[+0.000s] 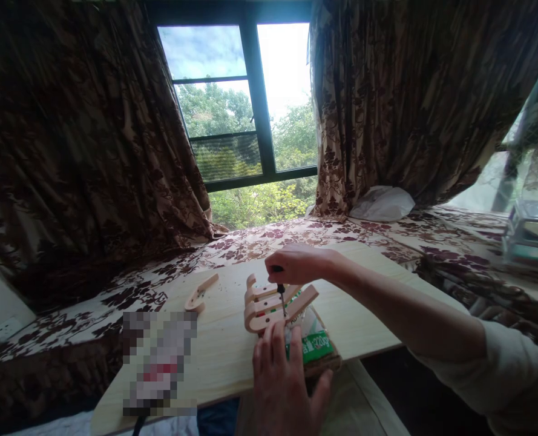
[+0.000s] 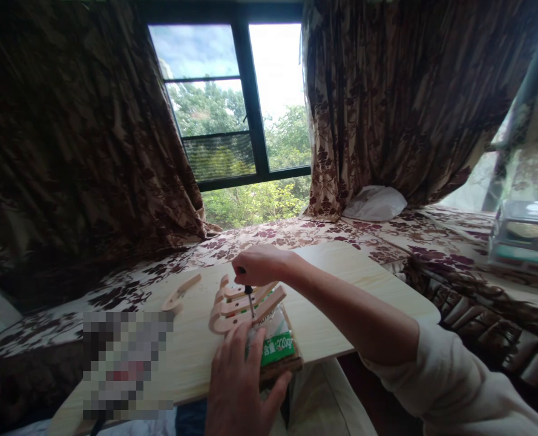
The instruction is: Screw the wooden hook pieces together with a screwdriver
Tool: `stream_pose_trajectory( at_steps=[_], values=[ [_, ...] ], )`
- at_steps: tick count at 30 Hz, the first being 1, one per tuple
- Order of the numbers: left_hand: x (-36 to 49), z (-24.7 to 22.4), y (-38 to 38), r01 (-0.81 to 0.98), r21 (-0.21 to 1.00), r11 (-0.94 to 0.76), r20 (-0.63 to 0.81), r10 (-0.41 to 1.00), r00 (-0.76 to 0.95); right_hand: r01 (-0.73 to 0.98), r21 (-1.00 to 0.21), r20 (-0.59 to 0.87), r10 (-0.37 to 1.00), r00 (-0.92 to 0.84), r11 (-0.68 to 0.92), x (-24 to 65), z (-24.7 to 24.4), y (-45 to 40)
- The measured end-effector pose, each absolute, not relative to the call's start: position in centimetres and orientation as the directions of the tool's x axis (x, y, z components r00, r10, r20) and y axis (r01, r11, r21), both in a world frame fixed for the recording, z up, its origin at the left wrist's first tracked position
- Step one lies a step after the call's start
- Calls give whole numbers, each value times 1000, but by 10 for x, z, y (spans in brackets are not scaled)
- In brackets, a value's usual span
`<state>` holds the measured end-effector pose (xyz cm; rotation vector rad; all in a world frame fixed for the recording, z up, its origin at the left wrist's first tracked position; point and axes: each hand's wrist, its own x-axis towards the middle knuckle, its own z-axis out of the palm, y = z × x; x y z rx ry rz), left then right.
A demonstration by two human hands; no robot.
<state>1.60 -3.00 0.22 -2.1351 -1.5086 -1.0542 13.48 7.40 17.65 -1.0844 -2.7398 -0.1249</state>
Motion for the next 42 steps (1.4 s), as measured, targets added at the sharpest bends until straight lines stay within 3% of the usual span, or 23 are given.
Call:
stream_pose_trajectory(
  at_steps=[6, 14, 24, 33, 42],
  values=[
    [15, 0, -28, 911, 127, -391, 740, 650, 176, 757, 50, 207, 735, -646, 652, 131, 174, 75],
    [15, 0, -27, 914, 117, -387, 742, 646, 178, 658, 14, 233, 637, -734, 753, 138, 176, 75],
    [15, -2, -26, 907, 132, -399, 752, 637, 171, 779, 61, 250, 746, -618, 624, 132, 171, 72],
    [15, -1, -27, 908, 136, -396, 741, 649, 172, 632, -14, 248, 615, -749, 775, 138, 174, 73],
    [15, -2, -26, 907, 144, -397, 743, 649, 166, 777, 12, 227, 755, -615, 629, 134, 170, 76]
  ],
)
